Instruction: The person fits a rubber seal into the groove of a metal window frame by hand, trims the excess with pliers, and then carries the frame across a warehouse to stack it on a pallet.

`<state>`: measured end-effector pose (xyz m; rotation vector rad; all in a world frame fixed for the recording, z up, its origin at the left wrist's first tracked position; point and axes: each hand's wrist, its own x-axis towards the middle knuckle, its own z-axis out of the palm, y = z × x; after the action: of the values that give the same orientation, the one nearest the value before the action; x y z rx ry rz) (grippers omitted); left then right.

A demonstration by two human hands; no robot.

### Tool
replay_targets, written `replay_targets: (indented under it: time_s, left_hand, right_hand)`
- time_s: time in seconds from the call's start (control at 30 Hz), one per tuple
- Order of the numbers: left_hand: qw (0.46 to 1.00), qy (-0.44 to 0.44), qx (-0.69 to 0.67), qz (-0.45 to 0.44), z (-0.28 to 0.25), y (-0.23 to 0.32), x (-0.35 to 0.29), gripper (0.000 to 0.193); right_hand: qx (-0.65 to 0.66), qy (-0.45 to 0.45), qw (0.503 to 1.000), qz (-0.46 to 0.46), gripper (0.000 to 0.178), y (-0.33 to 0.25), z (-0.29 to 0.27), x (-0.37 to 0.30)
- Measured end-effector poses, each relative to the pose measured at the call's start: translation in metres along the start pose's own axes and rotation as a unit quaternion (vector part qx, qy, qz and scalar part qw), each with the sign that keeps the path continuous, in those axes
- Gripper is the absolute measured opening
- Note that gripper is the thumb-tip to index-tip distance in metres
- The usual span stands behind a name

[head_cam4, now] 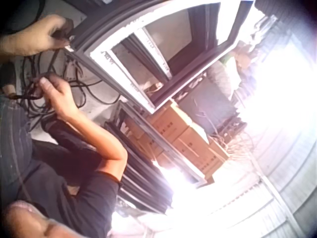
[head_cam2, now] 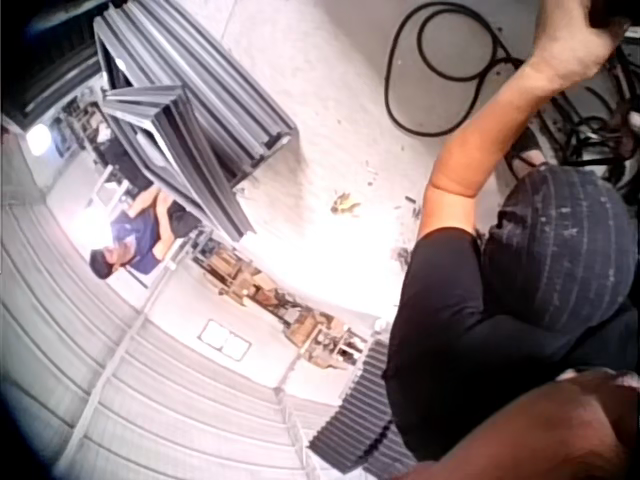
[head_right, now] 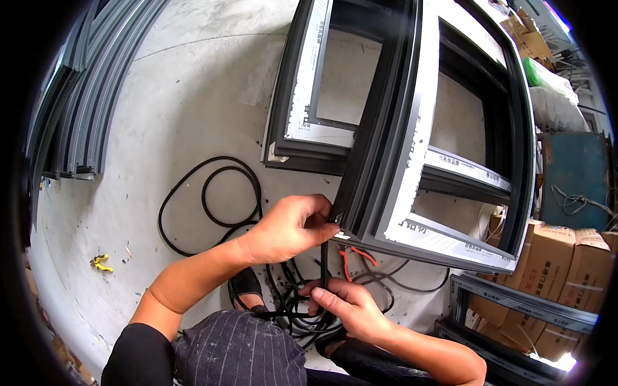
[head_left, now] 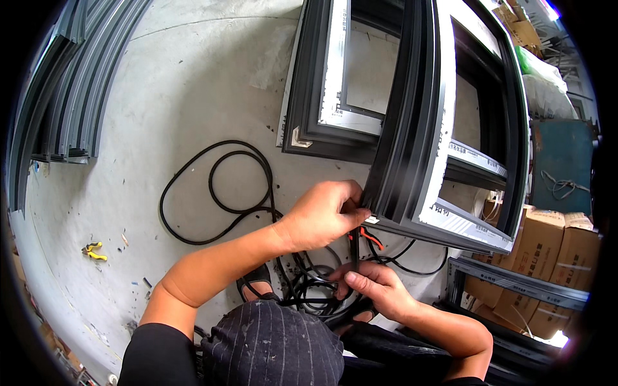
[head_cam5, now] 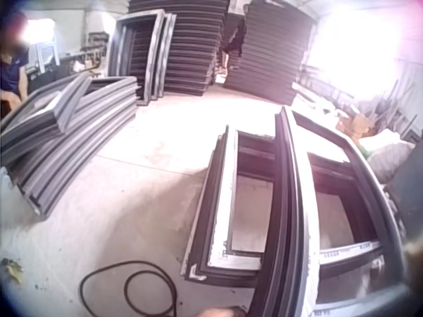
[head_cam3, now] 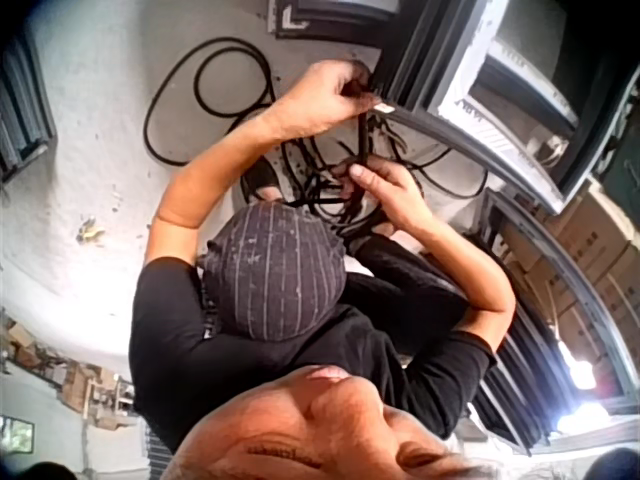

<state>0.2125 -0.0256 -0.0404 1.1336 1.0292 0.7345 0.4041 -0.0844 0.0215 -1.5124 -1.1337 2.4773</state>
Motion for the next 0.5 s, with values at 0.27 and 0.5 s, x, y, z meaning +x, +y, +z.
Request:
replay_targets:
  time_s: [0.27,0.5]
  left_hand:
    - [0.980,-0.058,-0.185,-0.042,-0.012,-0.016,-0.004,0.029]
    - [0.964,-0.099,-0.239,-0.061,-0.008,-0.022,-0.016,0.030]
  right_hand:
    - [-0.420,0.206,0.868,-0.170,0.021,-0.029,-0.010,-0.020]
    - [-0.724,0.287,0.567,-0.270,0.026,-0.028,-0.025,-0.013]
